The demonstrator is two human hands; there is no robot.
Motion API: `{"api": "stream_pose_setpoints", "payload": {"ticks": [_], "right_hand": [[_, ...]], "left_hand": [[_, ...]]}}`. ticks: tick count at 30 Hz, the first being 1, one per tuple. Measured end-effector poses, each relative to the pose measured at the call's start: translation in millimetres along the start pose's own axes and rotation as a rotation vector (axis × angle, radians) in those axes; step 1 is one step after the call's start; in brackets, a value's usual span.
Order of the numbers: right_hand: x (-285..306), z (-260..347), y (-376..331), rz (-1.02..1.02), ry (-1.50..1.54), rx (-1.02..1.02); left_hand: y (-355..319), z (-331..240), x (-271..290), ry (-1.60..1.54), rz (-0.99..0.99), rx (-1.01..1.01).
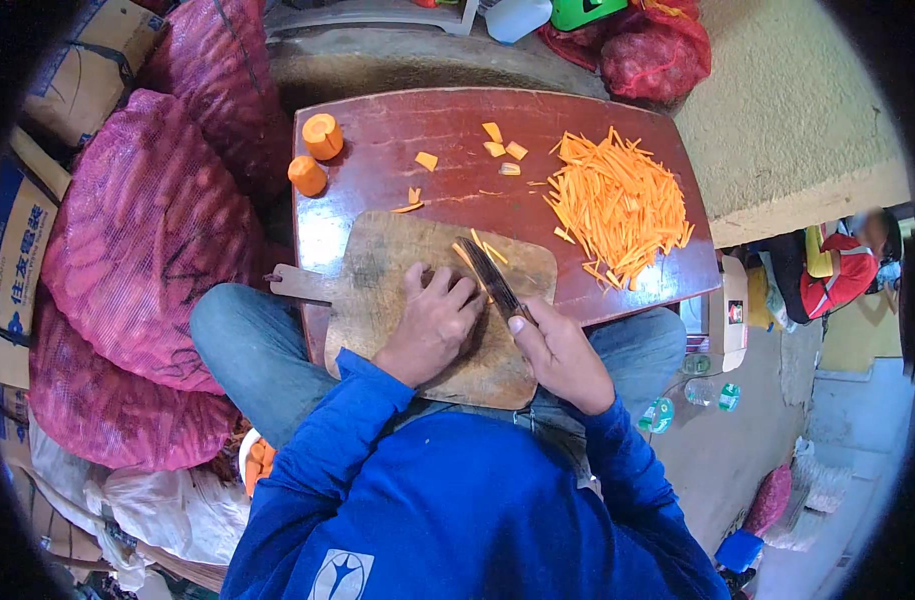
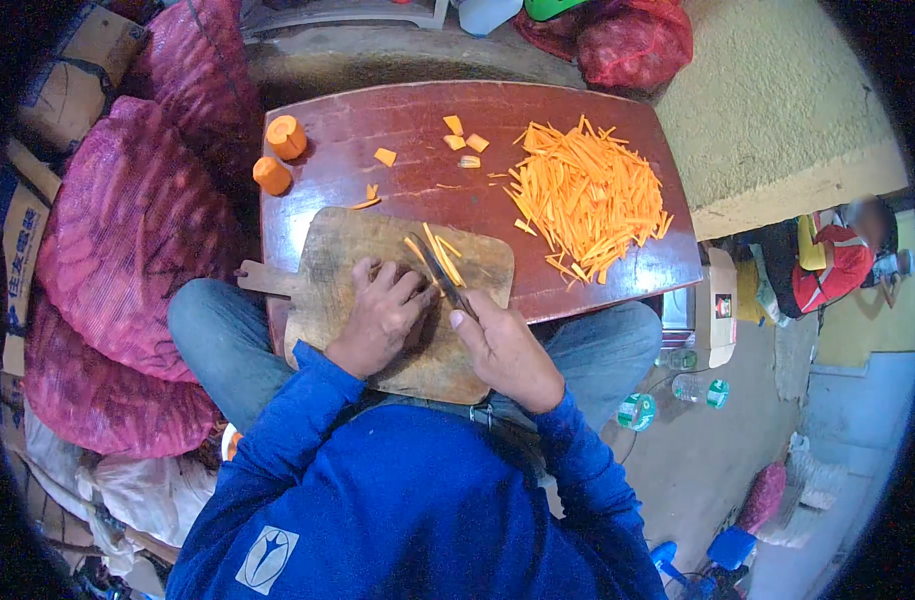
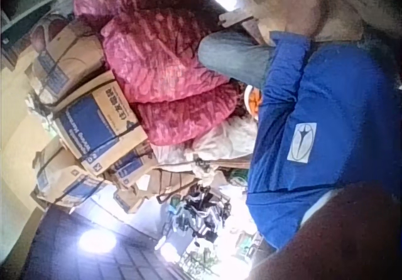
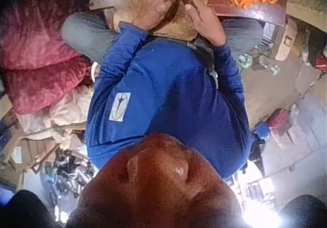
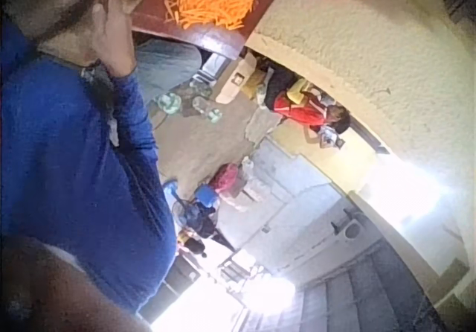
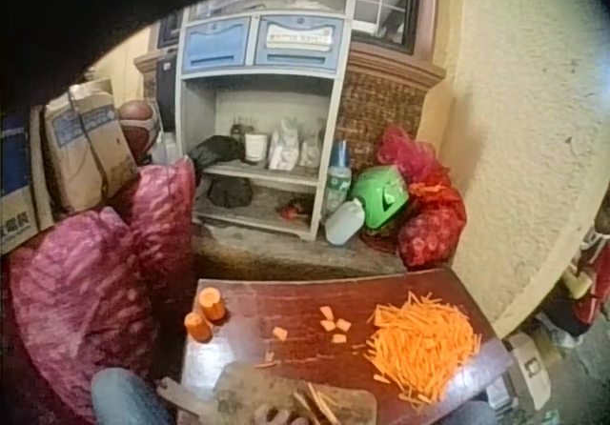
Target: The person slices carrots into thin strips on a wooden board, moves them into a pile, and then cuts larger carrot pieces into smaller chunks to repeat the process.
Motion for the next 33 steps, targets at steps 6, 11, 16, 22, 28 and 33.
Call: {"api": "stream_pose_setpoints", "payload": {"ticks": [6,11,16,22,28,33], "right_hand": [[-4.4,8.1,-2.9,-0.015,-0.045,0.056],[-6.7,10.5,-0.1,0.04,-0.139,0.006],[-15.9,15.6,9.7,0.084,-0.273,0.079],[-17.8,-9.0,17.2,0.02,-0.23,0.257],[16.0,-26.1,28.7,0.167,0.384,-0.404],[10.8,-23.2,19.0,0.136,0.225,-0.225]], "left_hand": [[0.2,-0.9,1.0,-0.007,-0.004,0.014],[0.5,-0.9,0.0,-0.006,-0.006,-0.001],[1.9,-1.3,1.4,-0.052,-0.014,0.012],[2.3,-3.9,-1.3,-0.003,-0.064,-0.019],[0.8,-1.8,-5.4,-0.022,-0.127,0.022],[-0.3,1.1,-6.4,-0.044,-0.168,0.019]]}}
Point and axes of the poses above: each hand's wrist, its own y-axis towards the middle knuckle, its own x-axis out of the back of the hand, z = x × y, the point moved 3 cm from there along y, towards the middle knuckle, and after that the axes turned 8 degrees about -z, right-handed, at the moved point
